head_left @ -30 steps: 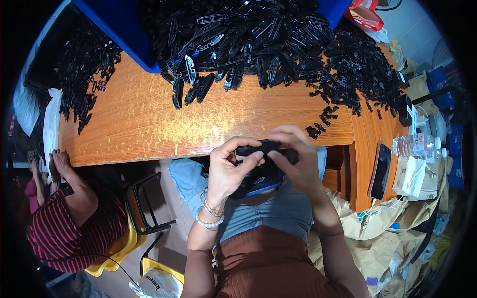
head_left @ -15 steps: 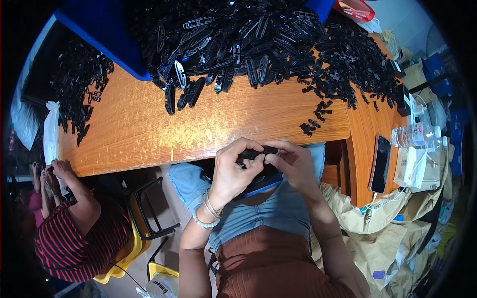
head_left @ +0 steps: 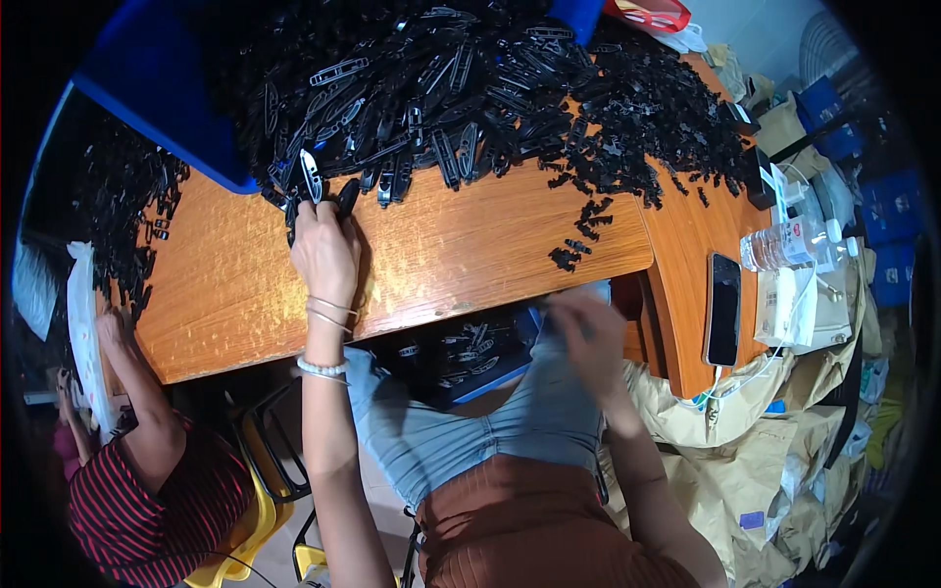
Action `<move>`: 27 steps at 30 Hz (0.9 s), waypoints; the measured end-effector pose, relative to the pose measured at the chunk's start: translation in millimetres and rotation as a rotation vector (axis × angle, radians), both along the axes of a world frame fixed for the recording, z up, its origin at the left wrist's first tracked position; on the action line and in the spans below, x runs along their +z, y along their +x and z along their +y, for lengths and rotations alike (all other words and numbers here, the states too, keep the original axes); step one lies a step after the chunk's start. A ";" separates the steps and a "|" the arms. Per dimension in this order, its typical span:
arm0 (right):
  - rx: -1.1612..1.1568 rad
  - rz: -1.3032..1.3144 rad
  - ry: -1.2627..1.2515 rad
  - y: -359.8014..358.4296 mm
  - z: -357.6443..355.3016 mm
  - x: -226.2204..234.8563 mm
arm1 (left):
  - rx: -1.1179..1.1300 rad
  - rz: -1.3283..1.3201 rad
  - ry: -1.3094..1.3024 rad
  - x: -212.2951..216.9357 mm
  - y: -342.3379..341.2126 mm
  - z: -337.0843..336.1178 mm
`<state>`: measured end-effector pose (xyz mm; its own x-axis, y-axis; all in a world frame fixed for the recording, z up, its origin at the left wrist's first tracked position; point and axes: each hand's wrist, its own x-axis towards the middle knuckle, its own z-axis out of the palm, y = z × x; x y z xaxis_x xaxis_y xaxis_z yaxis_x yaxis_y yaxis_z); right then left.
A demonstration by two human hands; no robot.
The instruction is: Assemble small black plastic components at a workshop table.
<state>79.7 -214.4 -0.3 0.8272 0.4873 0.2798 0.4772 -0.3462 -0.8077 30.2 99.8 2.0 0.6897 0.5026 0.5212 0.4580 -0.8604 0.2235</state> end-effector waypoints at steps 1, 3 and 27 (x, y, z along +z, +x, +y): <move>-0.010 -0.001 -0.001 8.3 -1.5 2.8 | -0.010 -0.001 -0.001 1.8 -0.1 -5.1; -0.174 -0.307 -0.137 29.4 3.2 5.7 | -0.084 -0.024 -0.042 4.7 -3.0 -19.2; 0.350 0.698 0.386 40.0 69.7 12.3 | -0.228 -0.416 -1.396 20.7 -54.0 -86.2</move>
<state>119.7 -144.7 12.0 0.6917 0.7212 -0.0376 -0.1430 0.0857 -0.9860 -23.8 13.7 22.7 0.7463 0.6569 -0.1076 0.0421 0.1147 0.9925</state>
